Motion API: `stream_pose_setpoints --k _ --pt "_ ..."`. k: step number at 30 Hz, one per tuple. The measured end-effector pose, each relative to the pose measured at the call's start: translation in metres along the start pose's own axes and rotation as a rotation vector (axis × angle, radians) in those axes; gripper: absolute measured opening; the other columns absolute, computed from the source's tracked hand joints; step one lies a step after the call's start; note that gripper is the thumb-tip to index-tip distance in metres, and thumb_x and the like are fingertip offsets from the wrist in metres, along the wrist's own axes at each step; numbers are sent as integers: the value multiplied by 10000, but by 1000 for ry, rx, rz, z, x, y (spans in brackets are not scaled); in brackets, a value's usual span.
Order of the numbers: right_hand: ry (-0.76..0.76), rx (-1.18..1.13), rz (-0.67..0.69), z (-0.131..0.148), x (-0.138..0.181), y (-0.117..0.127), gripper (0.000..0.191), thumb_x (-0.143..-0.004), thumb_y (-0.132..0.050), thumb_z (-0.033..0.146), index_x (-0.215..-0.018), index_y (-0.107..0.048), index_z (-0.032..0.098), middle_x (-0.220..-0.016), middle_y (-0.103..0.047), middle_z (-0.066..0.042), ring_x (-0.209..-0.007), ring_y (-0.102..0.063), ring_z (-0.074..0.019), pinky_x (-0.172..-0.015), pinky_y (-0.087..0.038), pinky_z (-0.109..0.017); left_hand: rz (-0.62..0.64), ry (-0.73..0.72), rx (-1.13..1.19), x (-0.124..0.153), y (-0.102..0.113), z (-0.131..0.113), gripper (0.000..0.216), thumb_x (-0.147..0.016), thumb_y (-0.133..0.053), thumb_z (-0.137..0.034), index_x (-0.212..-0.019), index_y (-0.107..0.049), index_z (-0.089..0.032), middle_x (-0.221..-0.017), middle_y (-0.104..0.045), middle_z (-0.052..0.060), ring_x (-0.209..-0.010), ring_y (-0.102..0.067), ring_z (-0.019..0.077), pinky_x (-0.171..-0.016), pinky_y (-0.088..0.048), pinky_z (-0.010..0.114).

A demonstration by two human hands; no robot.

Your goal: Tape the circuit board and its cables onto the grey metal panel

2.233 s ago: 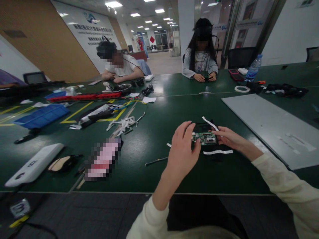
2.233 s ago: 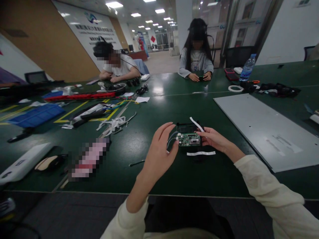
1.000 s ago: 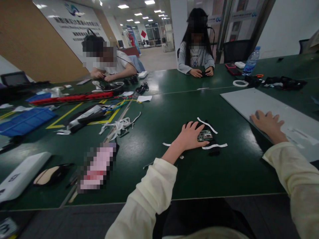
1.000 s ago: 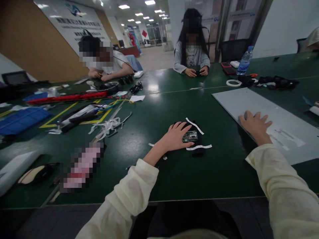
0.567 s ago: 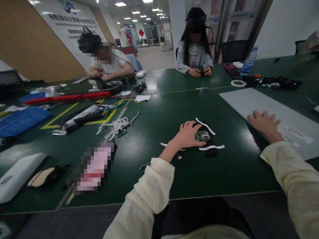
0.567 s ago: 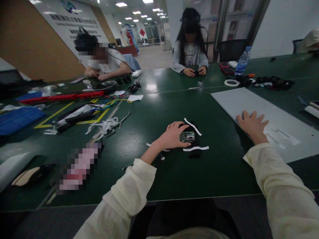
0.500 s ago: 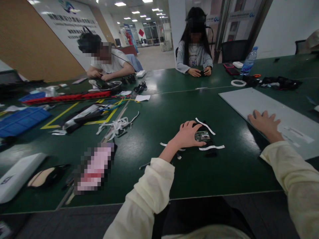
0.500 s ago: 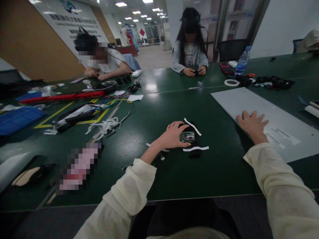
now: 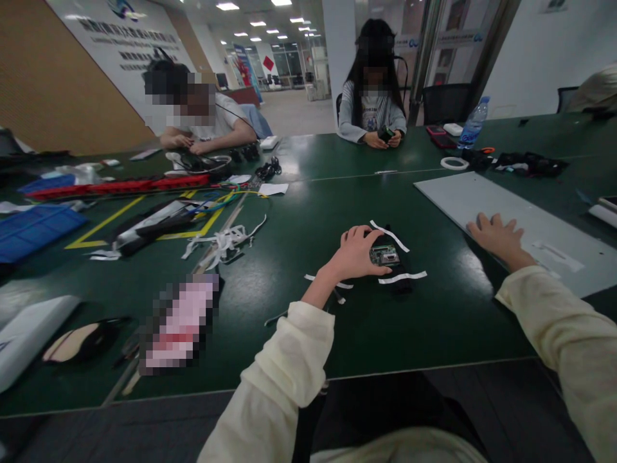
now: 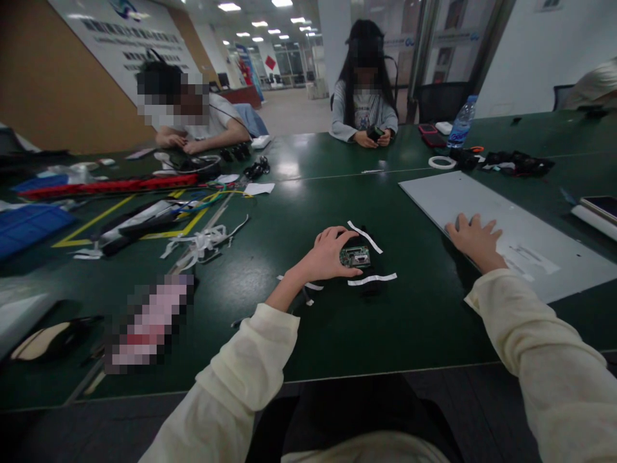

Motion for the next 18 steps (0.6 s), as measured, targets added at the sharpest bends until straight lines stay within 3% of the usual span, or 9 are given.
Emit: stream_pose_setpoints --k 8,18 --pt "111 43 8 19 5 -5 667 -869 -262 638 -1382 -394 233 -1428 -334 -233 -1293 -285 -496 -928 -227 -720 -79 18 -2 9 17 0 799 -695 -655 -606 -1364 -390 -259 -1400 -364 116 -1336 -277 362 -1094 -241 559" --pt "400 215 -12 68 46 -3 635 -933 -147 546 -1449 -324 221 -1469 -288 -188 -1290 -288 -475 -944 -295 -656 -200 -10 -57 16 38 2 767 -679 -673 -610 -1317 -436 -257 -1333 -410 114 -1302 -317 359 -1084 -260 549"
Point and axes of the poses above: each hand's wrist, its own x-axis away from the middle knuckle, its own y-axis out of the back of the hand, z = x × y, the point moved 5 cm from there along -x, towards the middle knuckle
